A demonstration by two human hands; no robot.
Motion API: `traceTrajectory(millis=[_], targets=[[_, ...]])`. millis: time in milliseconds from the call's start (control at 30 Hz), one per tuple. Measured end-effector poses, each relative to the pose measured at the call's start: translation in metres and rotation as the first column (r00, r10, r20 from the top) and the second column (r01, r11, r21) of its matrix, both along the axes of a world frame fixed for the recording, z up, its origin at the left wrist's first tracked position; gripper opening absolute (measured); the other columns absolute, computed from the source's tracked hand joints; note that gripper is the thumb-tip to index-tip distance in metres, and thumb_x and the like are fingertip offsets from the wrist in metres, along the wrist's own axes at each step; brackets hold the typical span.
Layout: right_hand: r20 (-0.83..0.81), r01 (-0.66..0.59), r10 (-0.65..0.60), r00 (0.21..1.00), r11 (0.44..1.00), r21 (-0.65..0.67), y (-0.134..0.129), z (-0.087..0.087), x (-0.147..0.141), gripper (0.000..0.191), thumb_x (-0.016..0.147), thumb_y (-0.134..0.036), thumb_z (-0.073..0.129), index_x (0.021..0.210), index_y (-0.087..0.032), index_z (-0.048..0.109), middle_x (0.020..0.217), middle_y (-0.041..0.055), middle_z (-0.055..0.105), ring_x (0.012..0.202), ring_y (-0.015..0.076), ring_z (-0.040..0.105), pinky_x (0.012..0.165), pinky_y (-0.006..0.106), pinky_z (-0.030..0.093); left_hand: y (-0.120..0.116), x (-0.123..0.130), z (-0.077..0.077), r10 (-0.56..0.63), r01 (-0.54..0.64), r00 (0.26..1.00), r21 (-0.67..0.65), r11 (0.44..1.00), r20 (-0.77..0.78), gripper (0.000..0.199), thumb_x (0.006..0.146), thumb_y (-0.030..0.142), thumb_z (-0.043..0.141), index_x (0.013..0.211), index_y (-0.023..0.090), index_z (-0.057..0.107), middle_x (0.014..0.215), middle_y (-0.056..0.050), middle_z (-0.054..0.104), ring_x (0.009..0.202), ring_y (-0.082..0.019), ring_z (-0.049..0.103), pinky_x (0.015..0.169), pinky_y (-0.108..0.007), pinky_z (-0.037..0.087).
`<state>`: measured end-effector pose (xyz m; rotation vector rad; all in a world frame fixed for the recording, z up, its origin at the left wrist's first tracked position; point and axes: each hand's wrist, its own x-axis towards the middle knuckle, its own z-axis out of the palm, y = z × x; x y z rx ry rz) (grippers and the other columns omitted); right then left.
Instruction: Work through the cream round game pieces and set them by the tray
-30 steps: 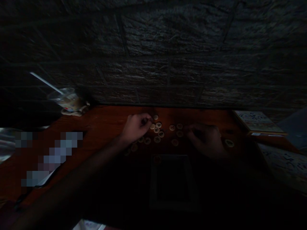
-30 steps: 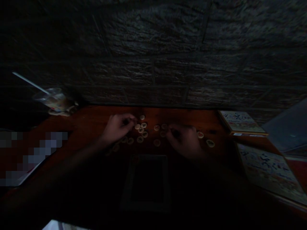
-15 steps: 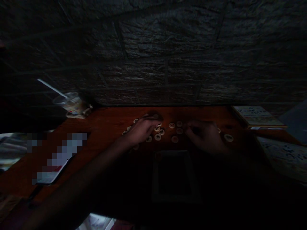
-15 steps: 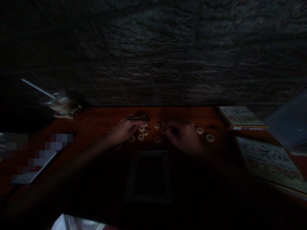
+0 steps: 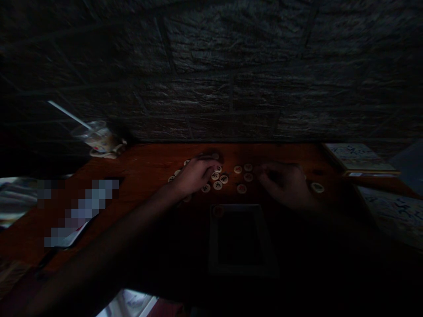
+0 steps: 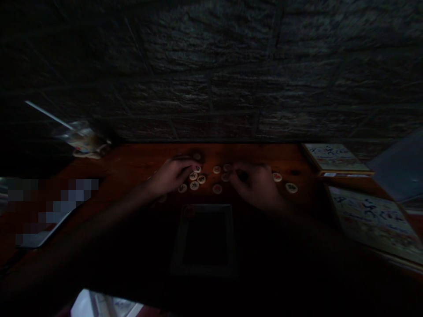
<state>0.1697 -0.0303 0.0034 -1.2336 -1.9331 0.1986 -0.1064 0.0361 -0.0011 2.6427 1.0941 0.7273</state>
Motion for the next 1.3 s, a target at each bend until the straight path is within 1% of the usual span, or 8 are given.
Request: traceTrajectory(millis=[200, 333, 500, 667, 833, 1100, 1200, 1300], targets=[[0.024, 0.007, -0.007, 1.0, 1.0, -0.002, 0.001, -0.002, 0.001, 0.022, 0.092, -0.029, 0.059, 0.077, -0.023, 0.073, 0.074, 0.0023, 0.079, 0.058, 0.0194, 0.071, 0.057, 0.03, 0.047, -0.003, 0.001, 0.002, 0.001, -0.001, 1.0, -0.008, 1.0, 0.019, 0.027, 0.101, 0.016, 0.053, 0.114, 0.02, 0.077, 0.115, -0.008, 0.079, 0.111, -0.024, 0.073, 0.1, -0.04, 0.056], [0.01, -0.003, 0.003, 1.0, 1.0, -0.009, 0.0, 0.0, 0.0, 0.024, 0.094, -0.03, 0.058, 0.076, -0.024, 0.074, 0.073, 0.002, 0.079, 0.059, 0.019, 0.071, 0.057, 0.03, 0.048, -0.005, 0.001, 0.003, 0.034, -0.033, 0.999, -0.034, 0.999, 0.026, 0.027, 0.1, 0.017, 0.055, 0.115, 0.021, 0.077, 0.117, -0.007, 0.079, 0.11, -0.024, 0.074, 0.097, -0.038, 0.057], [-0.01, -0.005, 0.005, 1.0, 1.0, 0.003, -0.001, -0.001, 0.0, 0.021, 0.093, -0.029, 0.059, 0.081, -0.023, 0.076, 0.076, 0.0028, 0.08, 0.061, 0.0192, 0.072, 0.057, 0.029, 0.048, -0.004, -0.001, 0.0, 0.099, -0.089, 0.992, -0.116, 0.989, 0.081, 0.029, 0.099, 0.019, 0.054, 0.117, 0.022, 0.076, 0.104, -0.004, 0.082, 0.095, -0.022, 0.078, 0.086, -0.034, 0.058], [-0.014, -0.005, 0.005, 1.0, 1.0, 0.014, 0.0, -0.001, -0.001, 0.022, 0.094, -0.029, 0.059, 0.08, -0.023, 0.075, 0.075, 0.002, 0.079, 0.059, 0.0173, 0.07, 0.056, 0.028, 0.047, -0.003, -0.001, 0.001, 0.092, -0.079, 0.989, -0.111, 0.991, 0.118, 0.029, 0.096, 0.018, 0.053, 0.114, 0.02, 0.077, 0.099, -0.005, 0.083, 0.091, -0.02, 0.078, 0.084, -0.033, 0.058], [-0.018, -0.01, 0.011, 1.0, 1.0, 0.024, -0.001, 0.001, -0.002, 0.027, 0.096, -0.033, 0.058, 0.077, -0.021, 0.075, 0.065, 0.0017, 0.075, 0.051, 0.0149, 0.064, 0.051, 0.027, 0.042, -0.007, 0.001, 0.007, 0.113, -0.103, 0.987, -0.09, 0.991, 0.116, 0.029, 0.095, 0.021, 0.054, 0.112, 0.019, 0.077, 0.099, -0.004, 0.083, 0.087, -0.018, 0.077, 0.079, -0.03, 0.057], [-0.007, -0.001, 0.001, 1.0, 1.0, -0.024, 0.0, 0.0, 0.0, 0.022, 0.094, -0.032, 0.059, 0.082, -0.023, 0.075, 0.073, 0.003, 0.079, 0.059, 0.0187, 0.071, 0.057, 0.029, 0.048, -0.013, 0.002, 0.011, 0.087, -0.063, 0.985, -0.158, 0.985, 0.149, 0.028, 0.093, 0.022, 0.055, 0.109, 0.018, 0.078, 0.079, -0.001, 0.08, 0.067, -0.014, 0.073, 0.064, -0.024, 0.053], [0.003, 0.002, -0.002, 1.0, 1.0, -0.006, -0.001, 0.0, 0.0, 0.022, 0.094, -0.031, 0.059, 0.082, -0.022, 0.075, 0.071, 0.0027, 0.078, 0.057, 0.0171, 0.069, 0.055, 0.028, 0.046, -0.014, 0.002, 0.012, 0.084, -0.05, 0.982, -0.193, 0.98, 0.17, 0.028, 0.095, 0.023, 0.054, 0.11, 0.017, 0.077, 0.074, 0.0, 0.079, 0.065, -0.013, 0.073, 0.063, -0.023, 0.053], [-0.014, 0.008, -0.008, 1.0, 1.0, 0.009, -0.001, 0.001, -0.001, 0.024, 0.095, -0.032, 0.058, 0.079, -0.022, 0.074, 0.065, 0.0015, 0.075, 0.052, 0.0154, 0.065, 0.052, 0.027, 0.043, -0.014, 0.002, 0.014, 0.09, -0.058, 0.98, -0.179, 0.982, 0.177, 0.028, 0.094, 0.022, 0.055, 0.109, 0.017, 0.078, 0.076, -0.001, 0.08, 0.068, -0.014, 0.073, 0.065, -0.024, 0.054]])
